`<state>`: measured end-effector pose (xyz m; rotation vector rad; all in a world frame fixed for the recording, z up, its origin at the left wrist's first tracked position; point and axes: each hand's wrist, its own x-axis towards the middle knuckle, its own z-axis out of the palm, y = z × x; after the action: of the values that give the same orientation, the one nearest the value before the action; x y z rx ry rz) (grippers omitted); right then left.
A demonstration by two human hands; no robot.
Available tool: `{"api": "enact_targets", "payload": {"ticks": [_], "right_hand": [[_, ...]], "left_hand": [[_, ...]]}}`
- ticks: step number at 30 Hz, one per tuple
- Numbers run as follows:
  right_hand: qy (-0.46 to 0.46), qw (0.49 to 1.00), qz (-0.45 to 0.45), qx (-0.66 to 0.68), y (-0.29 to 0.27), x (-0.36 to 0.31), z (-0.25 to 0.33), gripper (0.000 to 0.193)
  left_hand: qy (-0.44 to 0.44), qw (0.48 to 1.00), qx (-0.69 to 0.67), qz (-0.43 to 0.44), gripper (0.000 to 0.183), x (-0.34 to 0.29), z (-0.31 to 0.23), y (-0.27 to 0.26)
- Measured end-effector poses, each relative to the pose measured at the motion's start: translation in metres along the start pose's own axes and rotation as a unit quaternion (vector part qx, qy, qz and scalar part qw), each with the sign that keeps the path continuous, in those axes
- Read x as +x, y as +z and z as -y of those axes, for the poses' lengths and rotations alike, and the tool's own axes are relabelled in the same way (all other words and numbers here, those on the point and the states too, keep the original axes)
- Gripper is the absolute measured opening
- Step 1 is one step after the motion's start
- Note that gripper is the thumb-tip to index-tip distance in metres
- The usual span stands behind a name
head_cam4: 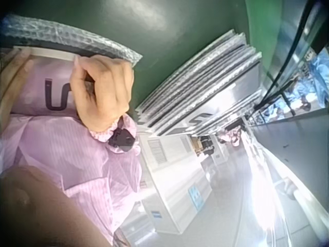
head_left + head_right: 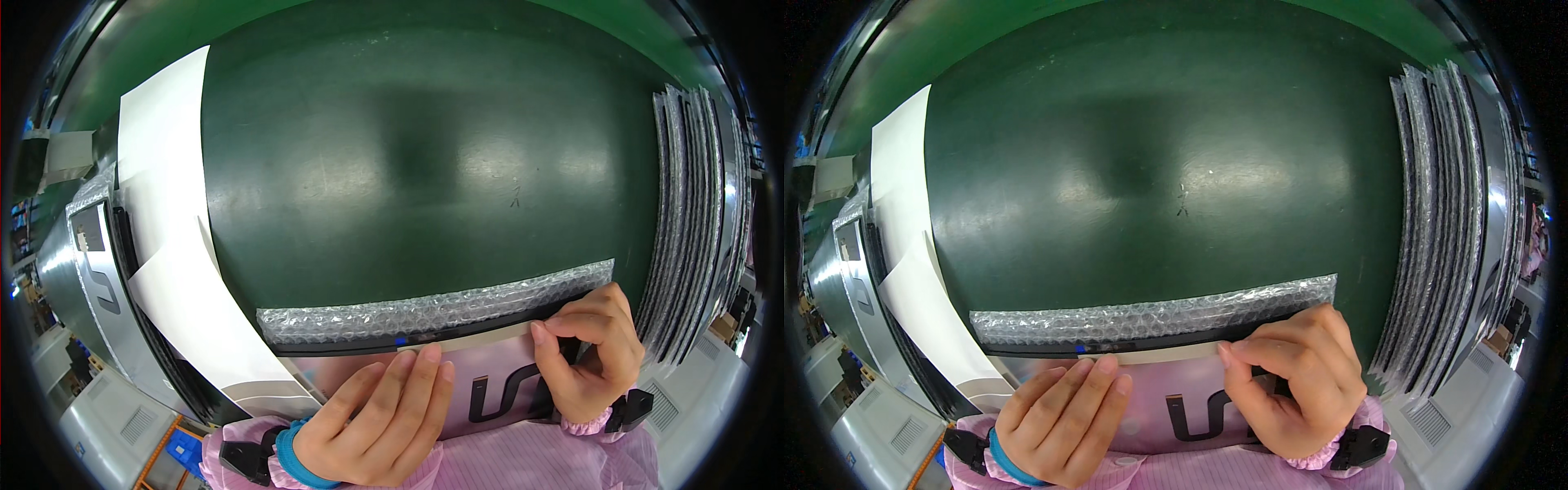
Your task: The person peels a strip of tape from a sheet, applies it to the edge of a screen, and presses it down. They then move the screen to a stack, pick up another screen, and repeat the process.
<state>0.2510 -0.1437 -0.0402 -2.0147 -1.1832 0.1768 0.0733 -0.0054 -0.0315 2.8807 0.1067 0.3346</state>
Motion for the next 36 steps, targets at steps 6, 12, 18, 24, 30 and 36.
{"api": "enact_targets", "payload": {"ticks": [6, 12, 18, 24, 30, 36], "right_hand": [[0.001, 1.0, -0.001, -0.005, 0.003, -0.001, -0.003, 0.028], [-0.001, 1.0, -0.008, -0.016, 0.0, -0.002, 0.0, 0.028], [-0.002, 0.996, 0.008, -0.094, 0.0, 0.0, 0.005, 0.028], [0.102, 0.986, -0.004, -0.135, -0.007, -0.008, 0.009, 0.032], [-0.038, 0.969, 0.177, -0.169, 0.007, -0.029, 0.047, 0.072], [0.056, 0.945, 0.148, -0.288, 0.005, -0.045, 0.042, 0.082]], "left_hand": [[-0.004, 1.0, 0.008, 0.005, 0.023, -0.001, 0.0, 0.003], [0.01, 0.998, 0.059, 0.017, 0.025, -0.002, -0.005, 0.0], [0.051, 0.987, 0.15, 0.037, 0.026, -0.006, -0.003, 0.006], [0.006, 0.989, 0.141, 0.045, 0.026, -0.005, -0.014, -0.002], [-0.016, 0.995, 0.028, 0.091, 0.035, -0.007, -0.013, -0.012], [-0.054, 0.996, -0.011, 0.067, 0.053, -0.02, -0.014, -0.006]]}}
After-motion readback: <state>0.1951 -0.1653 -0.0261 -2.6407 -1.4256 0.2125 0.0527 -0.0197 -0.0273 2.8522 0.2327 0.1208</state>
